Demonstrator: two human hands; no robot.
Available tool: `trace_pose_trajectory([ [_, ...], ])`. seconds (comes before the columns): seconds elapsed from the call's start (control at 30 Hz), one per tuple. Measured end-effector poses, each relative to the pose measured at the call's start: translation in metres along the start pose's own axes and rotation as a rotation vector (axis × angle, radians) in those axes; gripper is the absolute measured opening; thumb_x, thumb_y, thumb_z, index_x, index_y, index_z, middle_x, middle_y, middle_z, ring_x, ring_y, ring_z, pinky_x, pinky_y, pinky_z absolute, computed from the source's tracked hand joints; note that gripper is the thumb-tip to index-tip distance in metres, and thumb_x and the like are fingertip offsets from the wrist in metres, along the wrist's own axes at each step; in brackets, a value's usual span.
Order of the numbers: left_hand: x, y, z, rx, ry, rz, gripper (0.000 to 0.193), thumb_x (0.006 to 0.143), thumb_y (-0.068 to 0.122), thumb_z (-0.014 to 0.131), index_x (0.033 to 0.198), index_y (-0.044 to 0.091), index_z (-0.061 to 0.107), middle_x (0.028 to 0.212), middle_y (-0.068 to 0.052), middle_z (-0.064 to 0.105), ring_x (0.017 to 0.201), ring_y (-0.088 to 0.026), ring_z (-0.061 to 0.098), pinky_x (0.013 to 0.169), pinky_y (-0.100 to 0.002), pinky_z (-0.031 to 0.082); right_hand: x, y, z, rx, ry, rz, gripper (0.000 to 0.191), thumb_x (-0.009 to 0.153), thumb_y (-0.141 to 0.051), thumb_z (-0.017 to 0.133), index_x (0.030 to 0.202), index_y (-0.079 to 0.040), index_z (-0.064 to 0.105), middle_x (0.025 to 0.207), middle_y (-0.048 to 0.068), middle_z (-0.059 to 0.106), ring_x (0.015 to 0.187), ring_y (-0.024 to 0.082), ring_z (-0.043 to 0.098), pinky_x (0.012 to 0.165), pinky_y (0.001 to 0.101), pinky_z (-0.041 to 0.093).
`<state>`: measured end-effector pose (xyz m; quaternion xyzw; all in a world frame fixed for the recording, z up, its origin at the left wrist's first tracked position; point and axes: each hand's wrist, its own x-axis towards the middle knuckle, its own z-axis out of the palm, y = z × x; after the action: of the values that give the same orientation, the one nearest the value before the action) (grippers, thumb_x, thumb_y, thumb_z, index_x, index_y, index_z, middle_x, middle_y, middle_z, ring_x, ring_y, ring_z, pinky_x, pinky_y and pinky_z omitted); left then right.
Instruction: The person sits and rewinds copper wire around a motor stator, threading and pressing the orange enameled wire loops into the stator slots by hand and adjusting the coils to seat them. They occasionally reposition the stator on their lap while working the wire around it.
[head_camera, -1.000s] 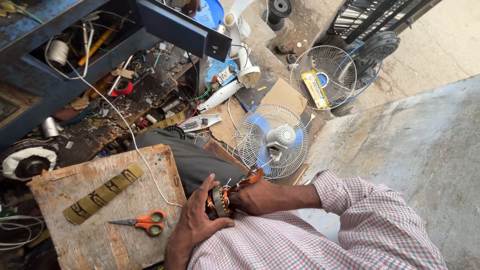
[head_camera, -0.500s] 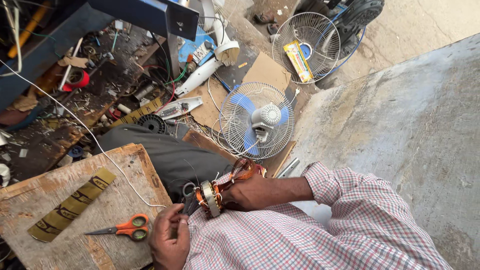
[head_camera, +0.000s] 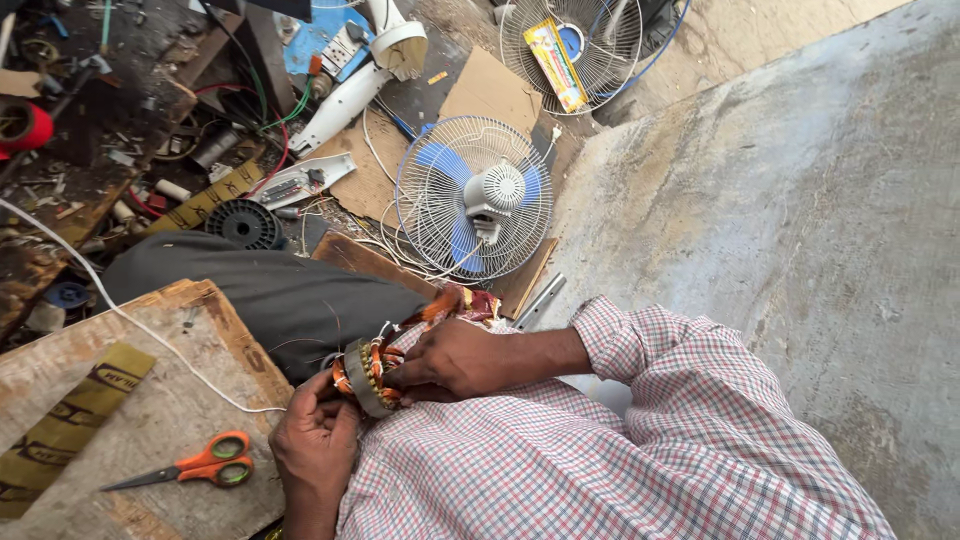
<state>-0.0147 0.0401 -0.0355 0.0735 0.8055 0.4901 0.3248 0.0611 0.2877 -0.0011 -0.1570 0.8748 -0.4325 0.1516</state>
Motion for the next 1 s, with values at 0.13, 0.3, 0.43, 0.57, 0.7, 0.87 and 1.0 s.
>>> trace_pose_trajectory([
  [0.13, 0.005, 0.004, 0.001, 0.142, 0.018, 0.139, 0.034, 0.077, 0.012, 0.081, 0.109, 0.004, 0.074, 0.088, -0.011, 0.074, 0.07, -0.02, 0.074, 0.065, -0.033, 0.057, -0.009, 0.003, 0.0, 0.067, 0.018, -0.002, 0.032, 0.099, -0.032, 0.065, 0.12, -0.007, 0.068, 0.091, 0.013, 0.071, 0.081, 0.033, 0.071, 0.07, 0.0473, 0.055],
  [0.3, 0.009, 0.009, 0.008, 0.231, -0.028, 0.235, 0.02, 0.077, 0.016, 0.081, 0.091, 0.005, 0.071, 0.081, -0.01, 0.068, 0.068, -0.026, 0.069, 0.063, -0.039, 0.053, -0.012, 0.003, 0.002, 0.059, 0.058, -0.068, 0.024, 0.103, -0.033, 0.062, 0.105, -0.008, 0.066, 0.089, 0.012, 0.068, 0.086, 0.034, 0.07, 0.074, 0.0495, 0.055],
  [0.43, 0.014, 0.01, 0.006, 0.247, -0.095, 0.125, 0.02, 0.078, 0.015, 0.078, 0.094, 0.006, 0.072, 0.08, -0.011, 0.068, 0.067, -0.03, 0.069, 0.064, -0.041, 0.053, -0.007, 0.0, -0.001, -0.065, 0.001, -0.006, 0.023, 0.097, -0.03, 0.061, 0.102, -0.009, 0.066, 0.083, 0.012, 0.068, 0.078, 0.035, 0.069, 0.064, 0.0499, 0.053],
  [0.57, 0.016, 0.005, -0.011, 0.357, -0.099, 0.198, 0.02, 0.079, 0.01, 0.069, 0.099, 0.006, 0.071, 0.096, -0.018, 0.07, 0.087, -0.042, 0.067, 0.073, -0.047, 0.054, 0.008, -0.013, -0.001, -0.164, -0.006, -0.077, 0.024, 0.09, -0.023, 0.063, 0.108, -0.008, 0.068, 0.073, 0.013, 0.065, 0.069, 0.035, 0.067, 0.057, 0.0505, 0.051],
  [0.7, -0.002, -0.007, -0.036, 0.122, -0.127, 0.239, 0.027, 0.083, 0.004, 0.061, 0.109, 0.004, 0.07, 0.108, -0.019, 0.072, 0.101, -0.041, 0.07, 0.086, -0.045, 0.056, 0.029, -0.031, 0.004, -0.091, -0.149, -0.015, 0.034, 0.086, -0.024, 0.066, 0.115, -0.008, 0.071, 0.074, 0.011, 0.069, 0.063, 0.033, 0.067, 0.051, 0.0488, 0.05],
  [0.87, -0.014, -0.016, -0.049, 0.025, -0.17, 0.062, 0.009, 0.082, 0.002, 0.068, 0.089, -0.003, 0.065, 0.08, -0.017, 0.062, 0.073, -0.033, 0.065, 0.064, -0.043, 0.048, 0.041, -0.041, 0.001, -0.107, -0.162, -0.111, 0.037, 0.095, -0.024, 0.078, 0.12, 0.001, 0.067, 0.081, 0.009, 0.07, 0.068, 0.024, 0.07, 0.058, 0.0409, 0.054],
  [1.0, -0.014, -0.008, -0.048, 0.047, -0.235, 0.021, 0.012, 0.076, 0.0, 0.069, 0.073, -0.005, 0.059, 0.068, -0.016, 0.057, 0.061, -0.026, 0.058, 0.057, -0.04, 0.043, 0.031, -0.043, -0.008, -0.096, -0.085, -0.155, 0.041, 0.095, -0.02, 0.082, 0.127, -0.001, 0.066, 0.08, 0.008, 0.069, 0.069, 0.022, 0.069, 0.061, 0.0382, 0.056],
])
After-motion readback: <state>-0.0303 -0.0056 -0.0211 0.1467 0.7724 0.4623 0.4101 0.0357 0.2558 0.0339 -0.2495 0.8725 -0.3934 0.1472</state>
